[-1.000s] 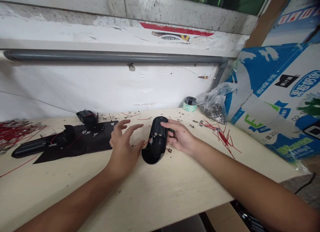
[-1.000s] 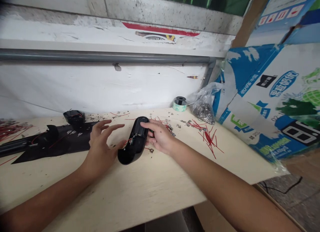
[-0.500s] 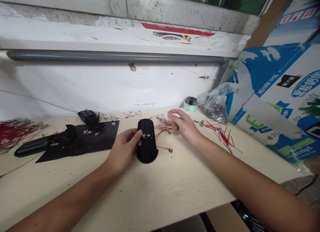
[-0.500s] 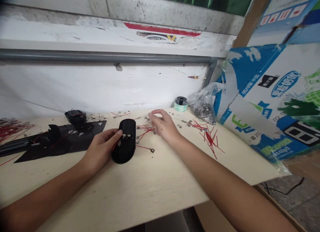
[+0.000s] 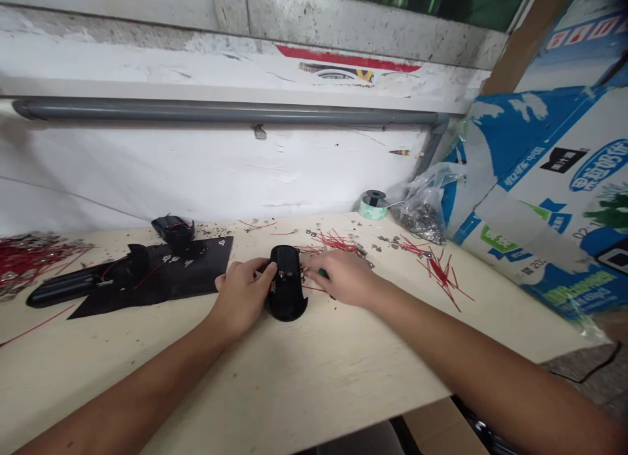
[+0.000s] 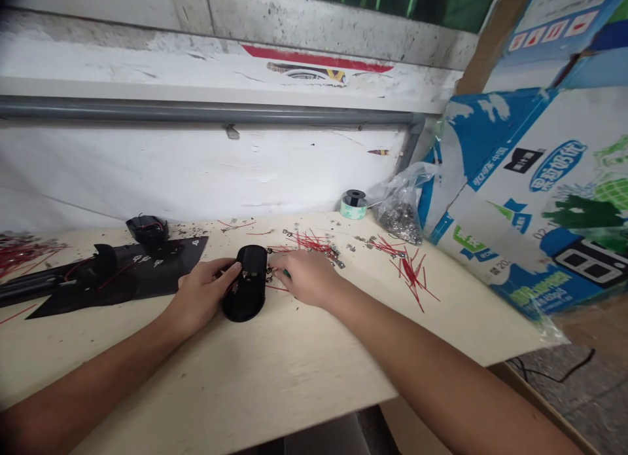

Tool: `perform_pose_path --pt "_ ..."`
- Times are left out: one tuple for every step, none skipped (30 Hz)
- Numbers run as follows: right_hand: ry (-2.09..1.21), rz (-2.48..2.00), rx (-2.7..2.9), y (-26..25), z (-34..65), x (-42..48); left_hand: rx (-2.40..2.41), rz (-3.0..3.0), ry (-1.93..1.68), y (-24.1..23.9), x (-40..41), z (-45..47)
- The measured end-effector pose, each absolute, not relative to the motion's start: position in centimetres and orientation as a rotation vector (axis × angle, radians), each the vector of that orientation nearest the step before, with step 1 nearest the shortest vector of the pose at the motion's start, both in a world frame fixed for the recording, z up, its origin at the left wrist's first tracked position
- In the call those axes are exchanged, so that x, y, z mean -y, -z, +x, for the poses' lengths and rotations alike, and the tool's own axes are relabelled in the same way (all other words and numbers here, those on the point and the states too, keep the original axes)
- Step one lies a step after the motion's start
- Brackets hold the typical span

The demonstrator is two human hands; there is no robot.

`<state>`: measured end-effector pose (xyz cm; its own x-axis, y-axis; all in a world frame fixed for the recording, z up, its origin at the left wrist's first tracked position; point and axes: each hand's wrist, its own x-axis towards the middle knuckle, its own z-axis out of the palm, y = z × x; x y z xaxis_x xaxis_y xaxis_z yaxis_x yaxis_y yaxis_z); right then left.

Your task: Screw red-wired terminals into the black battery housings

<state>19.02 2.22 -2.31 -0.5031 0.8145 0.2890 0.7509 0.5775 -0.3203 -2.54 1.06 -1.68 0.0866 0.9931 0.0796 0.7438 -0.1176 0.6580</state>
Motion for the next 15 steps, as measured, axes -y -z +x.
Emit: perform_pose_path --pt "-0.187 -1.271 2.409 2.37 18.92 -2.22 -1.701 1.928 -0.727 1.73 -1.09 -2.53" --pt "-0.168 -1.276 2.402 2.45 18.87 -2.27 -1.695 1.936 -0.731 1.79 -1.11 -2.53" --pt "-0.155 -1.279 2.391 2.54 18.87 -2.34 -1.692 1.942 -0.739 1.85 -1.14 -2.54" --pt "-0.147 -1.281 2.379 2.63 18.91 -2.43 -1.693 1.949 -0.744 1.91 -1.15 -2.54" --pt "-0.143 -1.284 2.369 2.7 18.95 -2.52 -1.701 1.955 -0.749 1.94 -1.15 -2.54" --pt "-0.141 -1.289 2.362 2.76 19.01 -2.6 -1.707 1.965 -0.75 1.96 -1.14 -2.54" --pt "-0.139 -1.297 2.358 2.8 19.05 -2.66 -1.712 1.975 -0.749 1.96 -1.13 -2.53" --pt "-0.139 -1.306 2.361 2.82 19.08 -2.7 -1.714 1.986 -0.741 1.96 -1.12 -2.52" --pt "-0.136 -1.317 2.366 2.83 19.1 -2.73 -1.715 1.997 -0.729 1.97 -1.11 -2.51" --pt "-0.128 -1.333 2.37 2.84 19.11 -2.74 -1.712 2.01 -0.716 1.99 -1.1 -2.5" --pt "-0.115 -1.353 2.371 2.86 19.13 -2.75 -1.71 2.022 -0.708 2.03 -1.11 -2.51" --pt "-0.108 -1.369 2.366 2.89 19.17 -2.77 -1.707 2.031 -0.703 2.08 -1.13 -2.52" --pt "-0.11 -1.373 2.356 2.93 19.22 -2.8 -1.709 2.035 -0.702 2.15 -1.15 -2.53" --pt "-0.119 -1.363 2.346 2.98 19.29 -2.84 -1.714 2.034 -0.704 2.22 -1.17 -2.54" --pt "-0.129 -1.351 2.338 3.04 19.38 -2.9 -1.722 2.029 -0.71 2.3 -1.19 -2.55"
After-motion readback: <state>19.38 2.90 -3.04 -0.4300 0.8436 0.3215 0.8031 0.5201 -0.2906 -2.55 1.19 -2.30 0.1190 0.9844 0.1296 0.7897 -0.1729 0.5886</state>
